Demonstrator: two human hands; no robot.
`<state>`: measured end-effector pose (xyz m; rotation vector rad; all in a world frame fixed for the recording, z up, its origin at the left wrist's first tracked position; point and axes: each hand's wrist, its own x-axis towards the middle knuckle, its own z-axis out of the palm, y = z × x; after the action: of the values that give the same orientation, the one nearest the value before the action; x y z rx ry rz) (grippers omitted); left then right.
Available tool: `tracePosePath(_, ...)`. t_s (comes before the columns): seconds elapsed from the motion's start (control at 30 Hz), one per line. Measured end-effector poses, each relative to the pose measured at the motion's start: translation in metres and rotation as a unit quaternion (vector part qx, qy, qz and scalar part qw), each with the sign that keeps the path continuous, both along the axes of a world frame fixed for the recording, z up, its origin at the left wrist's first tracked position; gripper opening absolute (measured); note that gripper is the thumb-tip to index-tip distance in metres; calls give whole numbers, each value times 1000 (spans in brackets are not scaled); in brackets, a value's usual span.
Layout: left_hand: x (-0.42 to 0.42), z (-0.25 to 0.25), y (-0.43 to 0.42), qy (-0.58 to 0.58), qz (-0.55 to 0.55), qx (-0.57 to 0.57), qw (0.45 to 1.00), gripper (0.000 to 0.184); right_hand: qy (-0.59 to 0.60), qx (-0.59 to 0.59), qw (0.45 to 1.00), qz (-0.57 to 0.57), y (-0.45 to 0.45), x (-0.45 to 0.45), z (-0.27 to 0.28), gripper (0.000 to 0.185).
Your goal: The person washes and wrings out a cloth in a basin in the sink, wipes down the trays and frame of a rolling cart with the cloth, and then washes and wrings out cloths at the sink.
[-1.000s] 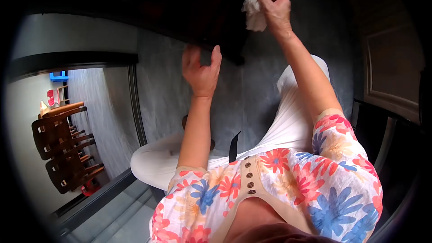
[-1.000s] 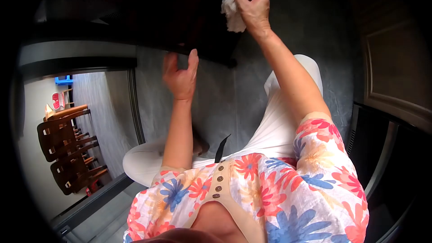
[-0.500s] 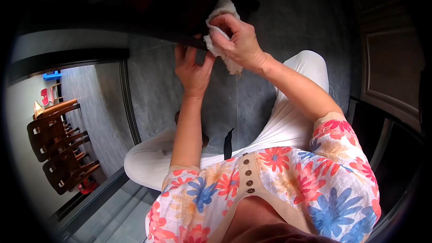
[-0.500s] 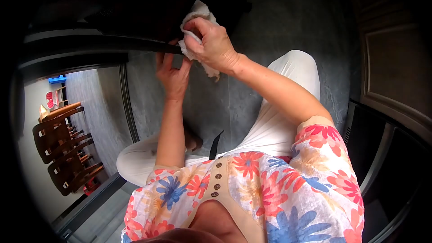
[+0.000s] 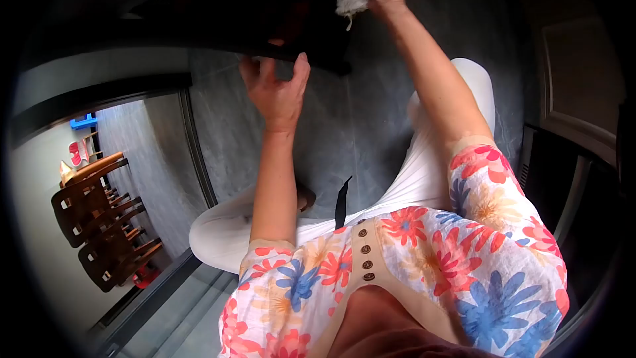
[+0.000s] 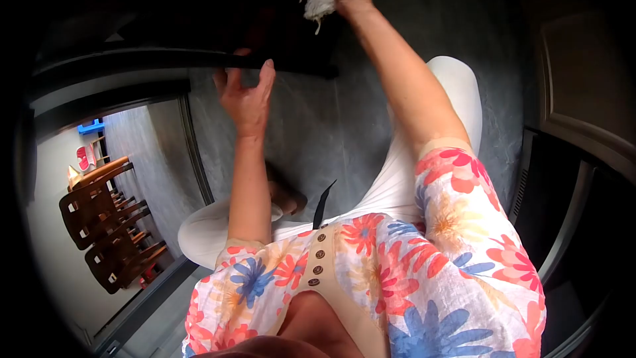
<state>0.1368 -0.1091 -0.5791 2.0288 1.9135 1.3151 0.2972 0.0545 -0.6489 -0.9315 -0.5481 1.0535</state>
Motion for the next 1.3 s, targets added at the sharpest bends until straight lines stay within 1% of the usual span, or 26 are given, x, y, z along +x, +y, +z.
tracePosePath(0.03,2,0,0,21,3,3,1000,34,-33,3,999,-17,-2,-13,-13,15)
tracePosePath(0.07,3,-2,1,30,-1,17,999,34,-91,-26,995,-9,-14,-29,-17,24)
tracePosePath(0.13,7,-4,3,43,-9,47,998,34,-236,-40,966,-95,-52,-52,-21,29)
tracePosePath(0.17,8,-8,4,26,-8,45,999,35,-224,-60,971,-52,-75,-58,-24,32)
tracePosePath(0.2,5,-13,5,10,-8,44,999,35,-241,-143,960,10,-98,-63,-25,36)
tracePosePath(0.27,2,-18,5,-5,-9,39,999,35,-238,-211,945,81,-128,-72,-47,39)
tracePosePath(0.37,1,-15,4,13,-8,26,1000,35,-252,-175,952,16,-108,-69,-68,38)
tracePosePath(0.4,3,-10,2,31,-5,17,999,35,-194,-181,964,-27,-79,-64,-69,36)
tracePosePath(0.43,3,-8,0,49,-1,8,999,35,-179,-229,957,-22,-58,-47,-43,33)
tracePosePath(0.47,3,-9,0,42,-2,12,999,34,-158,-227,960,-33,-32,-36,-31,32)
tracePosePath(0.5,4,-9,1,34,-4,17,999,34,-171,-165,971,-12,-24,-27,-8,30)
tracePosePath(0.57,7,-9,5,11,-5,26,1000,33,-248,-134,958,-58,-39,-43,-8,31)
tracePosePath(0.63,4,-14,7,-9,-1,34,999,31,-241,-121,963,-10,-94,-65,-25,34)
tracePosePath(0.7,-1,-15,6,2,-5,44,999,31,-209,-168,961,67,-155,-89,-50,37)
tracePosePath(0.8,-7,-12,4,43,-6,30,999,32,-243,-195,950,25,-120,-86,-69,33)
tracePosePath(0.83,-8,-11,1,61,-2,20,998,32,-223,-202,954,13,-94,-70,-59,29)
tracePosePath(0.9,-6,-9,2,41,-4,28,999,32,-206,-114,965,-116,-30,-44,-43,22)
tracePosePath(0.93,-4,-8,2,30,-6,30,999,32,-250,-68,962,-92,5,-23,-34,24)
tracePosePath(0.97,-4,-11,1,11,-1,20,1000,32,-168,-118,978,-18,6,-5,26,13)
tracePosePath(1.03,-9,-16,2,-29,2,5,1000,31,-269,-26,951,-150,7,-26,10,28)
tracePosePath(1.1,-17,-19,4,-55,19,-12,998,30,-281,-77,955,-48,-53,-58,-4,37)
tracePosePath(1.13,-24,-21,2,-64,30,-22,997,30,-266,-139,953,50,-93,-74,-1,46)
tracePosePath(1.17,-34,-22,1,-62,22,-33,997,29,-293,-129,943,94,-130,-96,-21,47)
tracePosePath(1.23,-57,-21,0,-52,9,-57,997,28,-201,-82,947,236,-169,-111,-36,36)
tracePosePath(1.27,-68,-21,-1,-104,3,-68,992,26,-166,-156,938,261,-176,-111,-25,29)
tracePosePath(1.3,-80,-21,-3,-157,-2,-77,985,25,-141,-164,942,257,-171,-109,-21,27)
